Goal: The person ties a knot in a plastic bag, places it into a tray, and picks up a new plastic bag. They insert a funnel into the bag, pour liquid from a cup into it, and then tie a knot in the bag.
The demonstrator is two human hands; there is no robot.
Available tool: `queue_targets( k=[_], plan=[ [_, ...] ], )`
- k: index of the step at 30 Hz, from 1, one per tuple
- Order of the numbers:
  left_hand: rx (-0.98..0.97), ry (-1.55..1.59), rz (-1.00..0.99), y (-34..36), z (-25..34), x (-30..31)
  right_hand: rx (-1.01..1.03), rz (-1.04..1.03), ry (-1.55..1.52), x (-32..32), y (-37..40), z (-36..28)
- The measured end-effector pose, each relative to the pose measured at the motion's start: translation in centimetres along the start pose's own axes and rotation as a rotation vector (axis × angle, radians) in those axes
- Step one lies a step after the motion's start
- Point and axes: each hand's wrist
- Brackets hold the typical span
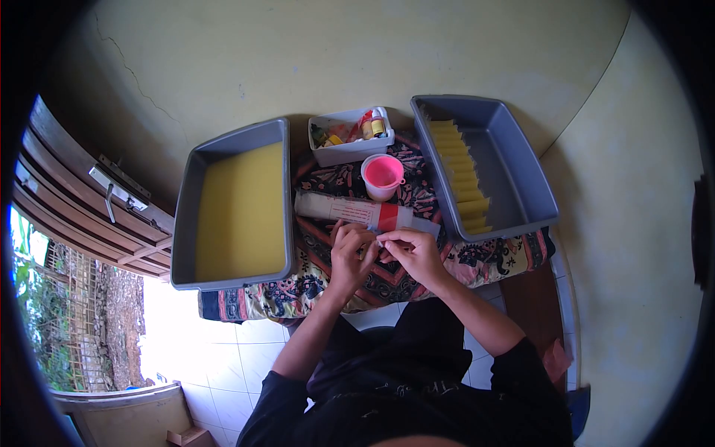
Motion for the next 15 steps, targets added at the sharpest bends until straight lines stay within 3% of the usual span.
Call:
queue_targets(
  k=[2, 5, 9, 11, 15],
  plan=[
    [0.022, 0.064, -0.001, 0.1, 0.1, 0.1, 0.44, 0.003, 0.455, 0.2, -0.6, 0.2],
    [0.111, 0.15, 0.004, 0.5, 0.1, 0.1, 0.321, 0.027, 0.345, -0.6, -0.3, 0.0],
    [0.171, 0.245, 0.046, 0.7, 0.3, 0.1, 0.334, 0.02, 0.419, -0.9, -0.3, 0.2],
    [-0.062, 0.071, 0.069, 0.2, 0.2, 0.6, 0.29, 0.064, 0.468, -1.0, -0.3, 0.8],
    [-0.177, -0.012, 0.101, 0.6, -0.7, 0.5, 0.212, 0.051, 0.454, -1.2, -0.3, 1.4]
  ],
)
Point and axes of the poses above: each hand's wrist, its own y-axis away from the middle knuckle, its own x-axis out of the back of the hand, z = x × y, and after that the axes turned 8 degrees about -y, right-handed
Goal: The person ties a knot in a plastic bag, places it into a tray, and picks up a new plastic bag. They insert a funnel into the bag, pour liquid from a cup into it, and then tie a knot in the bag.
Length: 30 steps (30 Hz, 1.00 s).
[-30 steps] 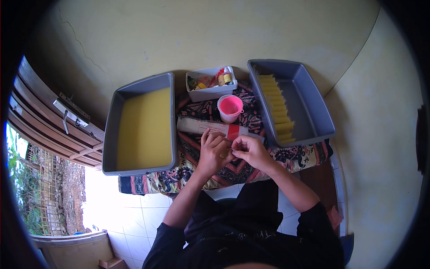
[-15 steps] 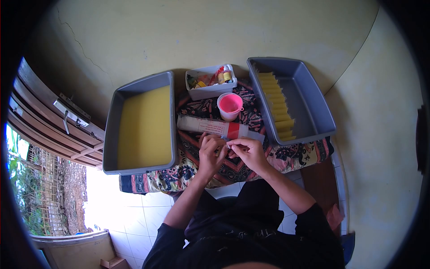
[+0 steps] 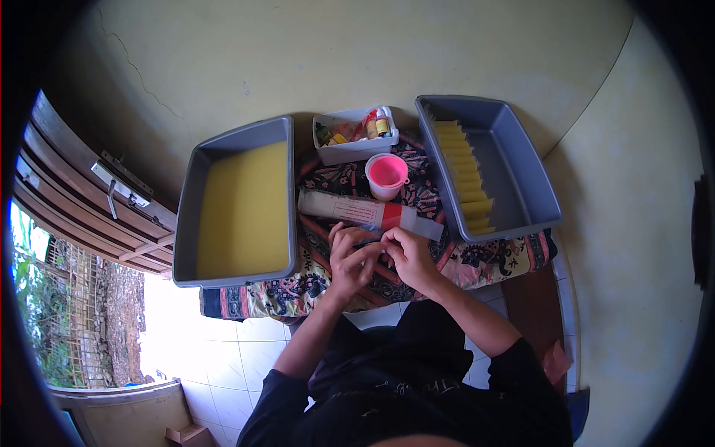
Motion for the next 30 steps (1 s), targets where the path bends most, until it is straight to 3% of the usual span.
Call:
queue_targets(
  k=[3, 5, 12, 15, 22, 24, 28, 30],
  plan=[
    [-0.058, -0.049, 0.052, -0.1, 0.0, 0.2, -0.11, -0.045, -0.123, -0.2, 0.1, 0.1],
    [-0.027, -0.044, 0.003, -0.3, -0.1, 0.3, -0.268, -0.12, -0.377, 0.3, -0.3, -0.2],
    [-0.088, -0.059, -0.184, -2.3, 0.2, 2.4, -0.374, -0.087, -0.75, 1.1, -0.8, -0.5],
    [-0.067, 0.025, -0.218, -2.4, -0.1, 2.1, -0.247, -0.121, -0.614, 1.0, -0.9, -0.5],
    [-0.016, 0.064, -0.138, -1.4, -1.2, 1.0, -0.156, -0.133, -0.612, 0.8, -0.5, -1.9],
    [-0.011, 0.059, -0.122, -1.3, -1.3, 0.8, -0.08, -0.132, -0.46, 0.7, -0.5, -1.6],
    [-0.012, 0.096, -0.145, -1.3, -1.4, 0.8, -0.119, -0.078, -0.362, 0.5, -0.9, -0.3],
    [-0.004, 0.118, -0.161, -1.8, -1.0, 0.9, 0.115, 0.005, -0.133, 0.3, -1.3, -0.4]
  ],
)
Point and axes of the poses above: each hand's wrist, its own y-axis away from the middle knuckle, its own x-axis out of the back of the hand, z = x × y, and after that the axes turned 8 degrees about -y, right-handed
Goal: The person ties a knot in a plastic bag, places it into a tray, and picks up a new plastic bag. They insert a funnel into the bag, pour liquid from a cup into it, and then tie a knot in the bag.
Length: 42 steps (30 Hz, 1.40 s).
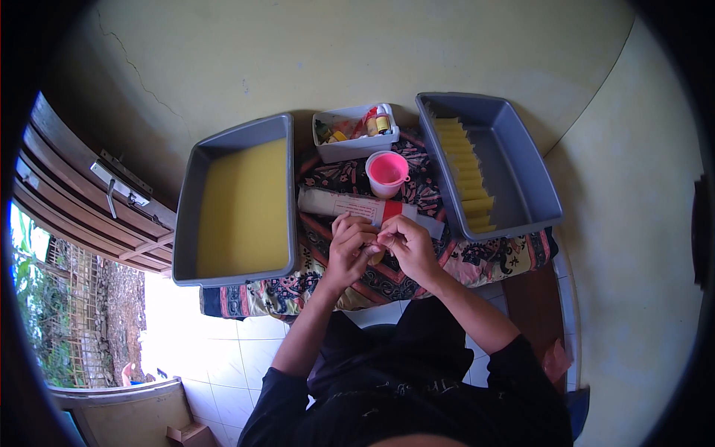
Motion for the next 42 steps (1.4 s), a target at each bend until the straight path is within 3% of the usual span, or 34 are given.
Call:
queue_targets(
  k=[3, 12, 15, 17, 21, 26, 29, 42],
  plan=[
    [0.004, 0.07, -0.042, -1.1, 0.8, 0.9, -0.061, 0.102, -0.129, -0.1, -0.7, -1.1],
    [-0.047, -0.029, -0.071, -2.3, 2.0, 2.2, -0.028, 0.104, -0.335, 0.7, -0.9, -3.2],
    [-0.012, 0.068, -0.007, -2.3, 1.8, 1.1, -0.045, 0.025, -0.316, 0.7, -1.0, -3.1],
    [0.221, 0.446, 0.081, -1.9, 1.8, -0.2, -0.041, 0.004, -0.277, 0.5, -0.7, -3.2],
    [0.19, 0.425, -0.009, -2.0, 1.0, -0.1, -0.049, 0.008, -0.274, 0.9, -0.7, -3.2],
    [-0.017, 0.157, -0.082, -3.0, 1.0, 1.2, -0.08, 0.039, -0.318, 1.5, -1.0, -4.4],
    [0.018, 0.114, -0.109, -3.2, 1.4, 1.9, -0.227, 0.089, -0.472, 1.9, -1.3, -5.5],
    [0.222, 0.141, -0.131, -1.1, -1.1, 0.7, -0.255, 0.009, -0.379, 1.4, -1.2, -2.2]
  ],
)
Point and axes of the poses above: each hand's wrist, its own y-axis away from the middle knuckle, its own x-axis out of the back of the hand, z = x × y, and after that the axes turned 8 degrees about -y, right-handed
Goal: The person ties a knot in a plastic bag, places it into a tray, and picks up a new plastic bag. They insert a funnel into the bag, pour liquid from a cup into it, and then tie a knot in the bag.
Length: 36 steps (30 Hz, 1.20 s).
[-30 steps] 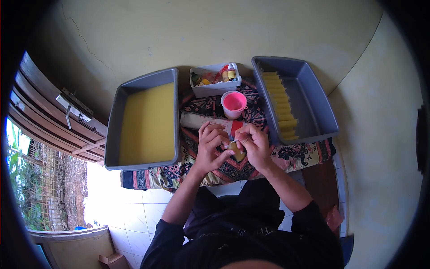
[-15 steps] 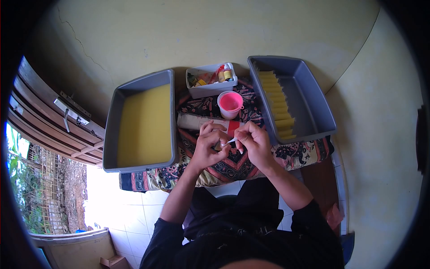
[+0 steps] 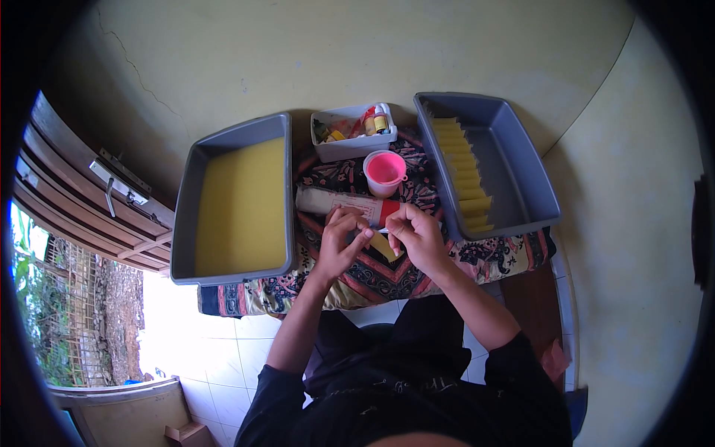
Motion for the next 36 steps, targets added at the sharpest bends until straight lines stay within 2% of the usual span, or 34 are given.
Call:
queue_targets(
  k=[3, 6, 8, 11, 14, 17, 21, 24, 26, 30, 32, 36],
  plan=[
    [0.043, 0.103, 0.034, -0.1, -0.5, -0.6, 0.006, 0.002, 0.061, 0.3, -0.2, 0.4],
    [-0.008, 0.185, 0.109, 0.0, -0.5, -1.5, -0.054, 0.003, 0.103, 0.3, -0.1, 0.4],
    [0.23, 0.509, 0.097, 0.5, -0.8, -2.3, -0.076, 0.021, 0.056, 0.5, -0.1, 0.8],
    [0.259, 0.552, 0.064, 0.8, -1.1, -2.9, -0.103, 0.019, -0.005, 0.9, -0.1, 1.4],
    [0.184, 0.424, 0.104, 1.1, -1.5, -3.9, -0.102, 0.045, -0.051, 1.2, -0.1, 2.0],
    [0.256, 0.349, 0.081, 1.6, -1.9, -4.3, -0.117, 0.05, -0.07, 1.4, 0.0, 2.1],
    [0.282, 0.34, 0.124, 1.3, -1.1, -4.8, -0.119, 0.068, -0.106, 1.4, 0.1, 2.2],
    [0.308, 0.486, 0.217, 0.3, 1.0, -4.0, -0.118, 0.073, -0.124, 1.4, 0.1, 2.2],
    [0.127, 0.212, 0.073, 0.6, -0.2, -3.8, -0.105, 0.078, -0.168, 1.4, 0.1, 2.0],
    [0.072, 0.145, 0.085, 0.2, 0.2, -3.7, -0.096, 0.132, -0.123, 1.5, -0.1, 1.4],
    [0.059, 0.102, 0.089, 0.1, 0.5, -3.6, -0.006, 0.145, -0.112, 1.3, -0.2, 1.3],
    [0.028, 0.08, 0.102, 0.3, 0.2, -3.7, 0.028, 0.148, -0.028, 1.2, -0.3, 0.1]
  ],
)
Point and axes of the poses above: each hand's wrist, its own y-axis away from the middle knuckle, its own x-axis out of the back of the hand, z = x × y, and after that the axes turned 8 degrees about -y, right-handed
